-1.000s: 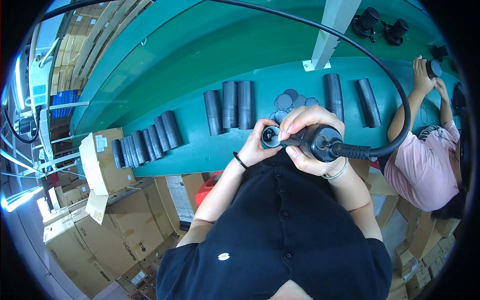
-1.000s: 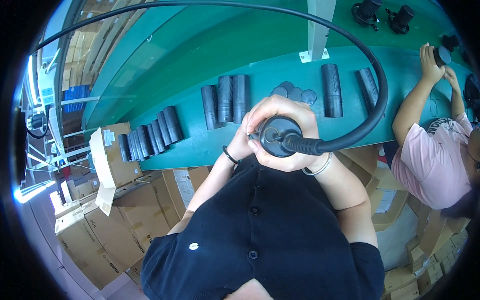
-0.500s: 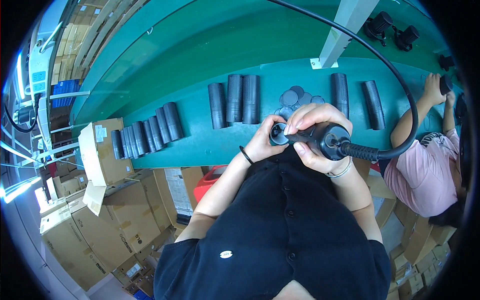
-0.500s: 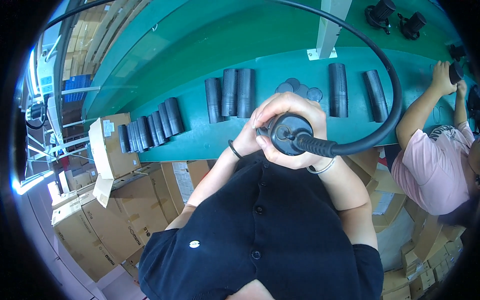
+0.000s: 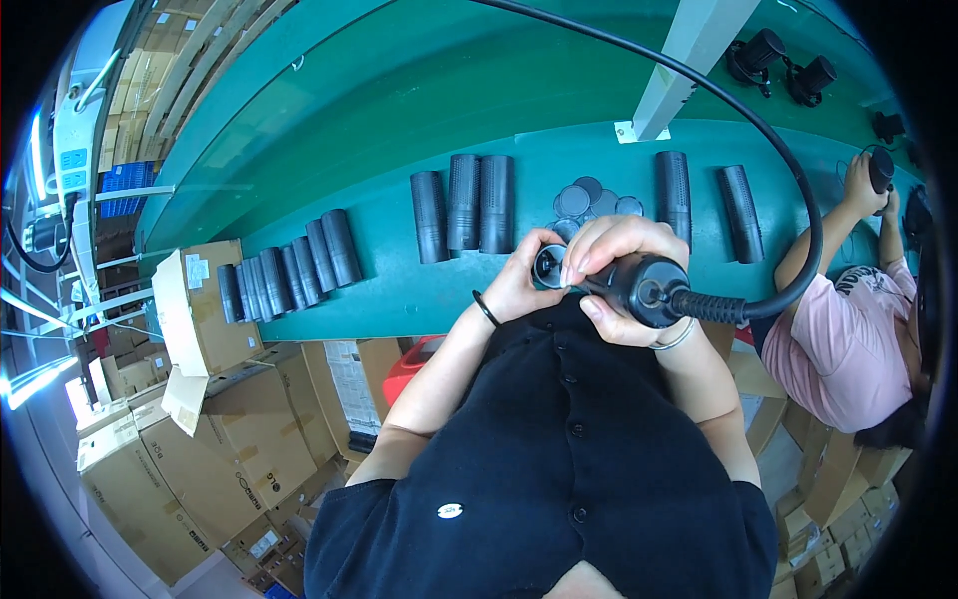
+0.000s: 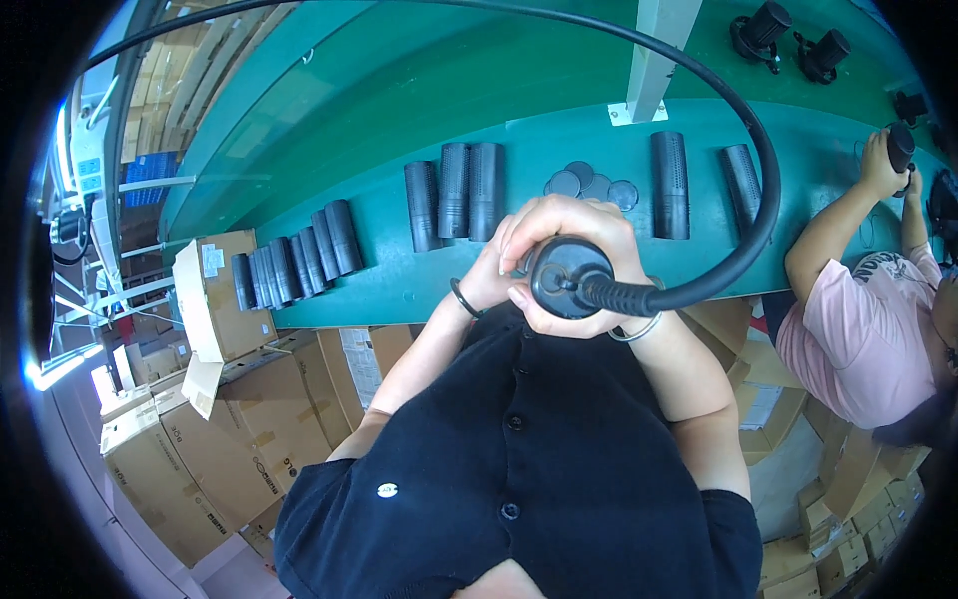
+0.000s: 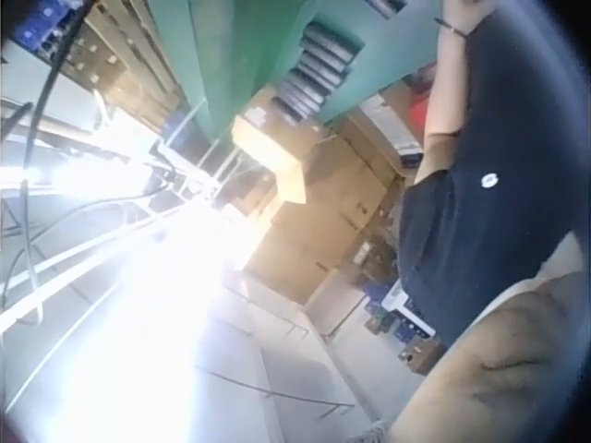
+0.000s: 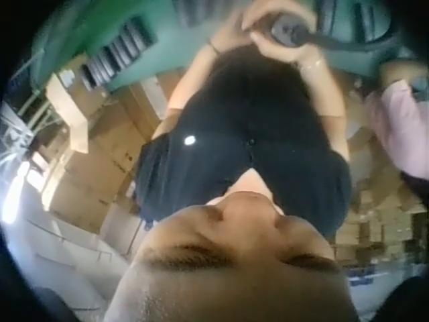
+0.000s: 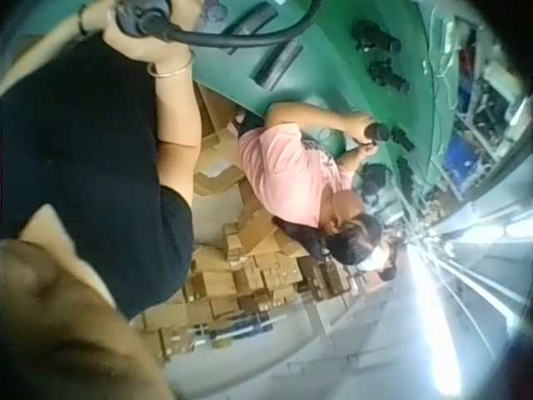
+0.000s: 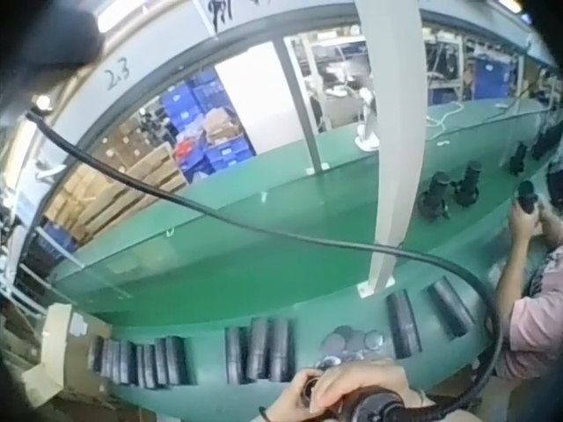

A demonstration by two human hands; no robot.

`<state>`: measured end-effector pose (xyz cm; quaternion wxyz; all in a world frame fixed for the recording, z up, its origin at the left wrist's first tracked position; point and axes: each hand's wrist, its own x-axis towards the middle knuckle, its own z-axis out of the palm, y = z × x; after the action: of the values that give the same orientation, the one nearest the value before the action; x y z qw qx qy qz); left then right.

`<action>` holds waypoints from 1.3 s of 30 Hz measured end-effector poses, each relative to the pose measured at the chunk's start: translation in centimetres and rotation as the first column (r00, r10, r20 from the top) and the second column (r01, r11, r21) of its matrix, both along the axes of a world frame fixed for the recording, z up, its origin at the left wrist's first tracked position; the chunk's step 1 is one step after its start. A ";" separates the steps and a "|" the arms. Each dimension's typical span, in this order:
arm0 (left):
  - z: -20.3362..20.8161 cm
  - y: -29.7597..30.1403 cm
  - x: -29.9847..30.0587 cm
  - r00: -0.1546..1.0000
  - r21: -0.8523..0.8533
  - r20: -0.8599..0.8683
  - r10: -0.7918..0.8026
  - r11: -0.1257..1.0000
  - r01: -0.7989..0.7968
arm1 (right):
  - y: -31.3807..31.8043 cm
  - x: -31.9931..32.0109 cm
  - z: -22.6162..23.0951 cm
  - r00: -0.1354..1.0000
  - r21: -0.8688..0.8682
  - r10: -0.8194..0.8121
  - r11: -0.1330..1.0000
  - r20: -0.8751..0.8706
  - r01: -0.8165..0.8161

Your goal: The person assembles black plastic electronic component housings on a production line using a handheld power tool.

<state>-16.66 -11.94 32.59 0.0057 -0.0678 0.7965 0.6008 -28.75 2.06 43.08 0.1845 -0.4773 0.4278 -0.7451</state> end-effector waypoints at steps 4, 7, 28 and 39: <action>-1.0 0.1 0.2 0.996 0.014 -0.087 0.009 1.000 -0.008 | 0.0 0.0 -0.2 0.998 0.029 -0.045 0.999 0.037 0.044; -1.0 0.0 0.3 0.998 0.000 -0.062 0.015 1.000 -0.015 | -0.3 -0.1 -0.3 0.998 0.027 -0.037 0.999 0.047 0.036; 2.4 -1.3 -2.0 0.998 -0.109 0.063 -0.013 0.994 0.020 | 6.6 -2.6 11.4 0.999 -0.267 -0.006 0.964 0.051 0.020; -1.4 -6.6 -11.1 0.921 -0.174 0.358 0.152 0.980 -0.094 | 8.5 -0.9 4.5 0.918 -0.005 -0.251 0.964 0.308 0.265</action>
<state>-27.74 -18.53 31.21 0.1123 -0.2297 0.8192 0.5133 -29.69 10.57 47.58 0.1371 -0.3005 0.4360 -0.8372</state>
